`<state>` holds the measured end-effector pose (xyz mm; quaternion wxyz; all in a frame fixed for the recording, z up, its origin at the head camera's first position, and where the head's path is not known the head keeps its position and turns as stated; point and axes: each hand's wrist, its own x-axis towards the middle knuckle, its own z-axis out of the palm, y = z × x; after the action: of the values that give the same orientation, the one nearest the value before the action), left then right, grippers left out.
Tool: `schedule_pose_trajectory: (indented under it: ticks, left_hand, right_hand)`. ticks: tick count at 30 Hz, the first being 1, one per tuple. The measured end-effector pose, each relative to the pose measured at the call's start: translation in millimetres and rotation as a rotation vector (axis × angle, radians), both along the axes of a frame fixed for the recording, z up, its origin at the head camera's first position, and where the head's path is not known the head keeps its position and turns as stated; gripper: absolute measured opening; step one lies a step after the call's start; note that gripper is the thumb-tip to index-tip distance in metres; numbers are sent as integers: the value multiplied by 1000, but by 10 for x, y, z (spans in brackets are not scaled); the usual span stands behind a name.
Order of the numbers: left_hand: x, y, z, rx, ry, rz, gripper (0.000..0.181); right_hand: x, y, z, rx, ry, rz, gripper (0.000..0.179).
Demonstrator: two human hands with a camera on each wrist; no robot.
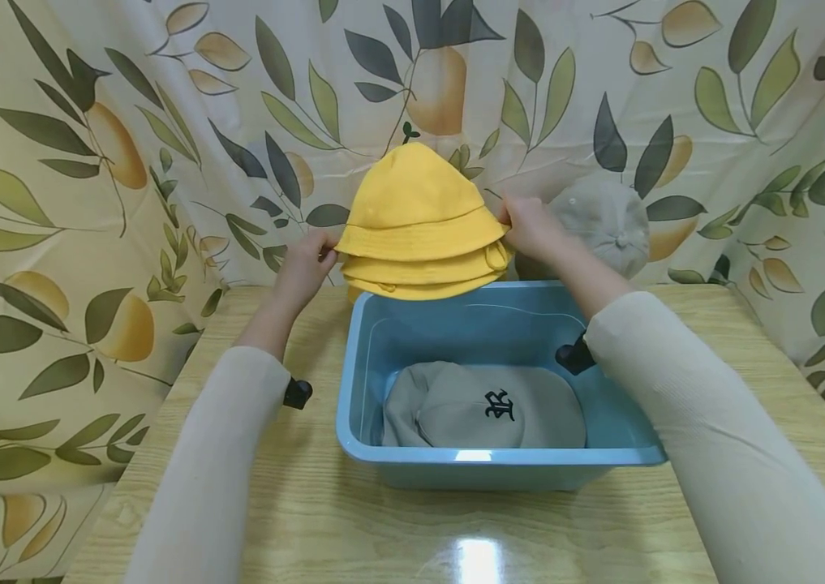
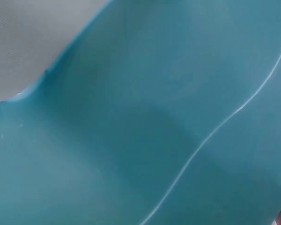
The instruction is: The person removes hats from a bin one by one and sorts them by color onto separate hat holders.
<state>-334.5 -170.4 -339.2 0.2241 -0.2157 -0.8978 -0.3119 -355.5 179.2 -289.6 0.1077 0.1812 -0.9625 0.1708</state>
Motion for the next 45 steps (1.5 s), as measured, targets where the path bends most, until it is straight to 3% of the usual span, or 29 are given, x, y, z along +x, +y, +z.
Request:
schedule_pose_trajectory:
  ticks: [4,11,18,23,29,34,38,41,45]
  left_hand:
    - [14,7,-70,12,-38,-6,12]
    - [20,18,-175,25,-16,-10,12]
    - [68,37,-154,-56,44,-12,15]
    - [150,11,-109,-67,36,-35,22]
    - [298,5,-96,-81,70,-67,35]
    - [456,3,-133,-83,143,-120,45]
    - [651,11,-124,-73,97,-198,53]
    - [810,24,-102,-75,36,-252,69]
    - [982,64,-67,-147,24,-300,90]
  right_hand:
    - [18,17,-23,30,-8,0,4]
    - [43,12,-31,82,-29,3,5]
    - [37,39,-4,109,-50,19,3]
    - [76,34,70,99,-141,42,15]
    - [98,93,197,6,-262,81,30]
    - [122,144,276,-61,-264,116,30]
    - [183,120,326,-80,-232,139,29]
    - [244,80,372,-74,-218,166,31]
    - [335,26,436,-55,-200,203,37]
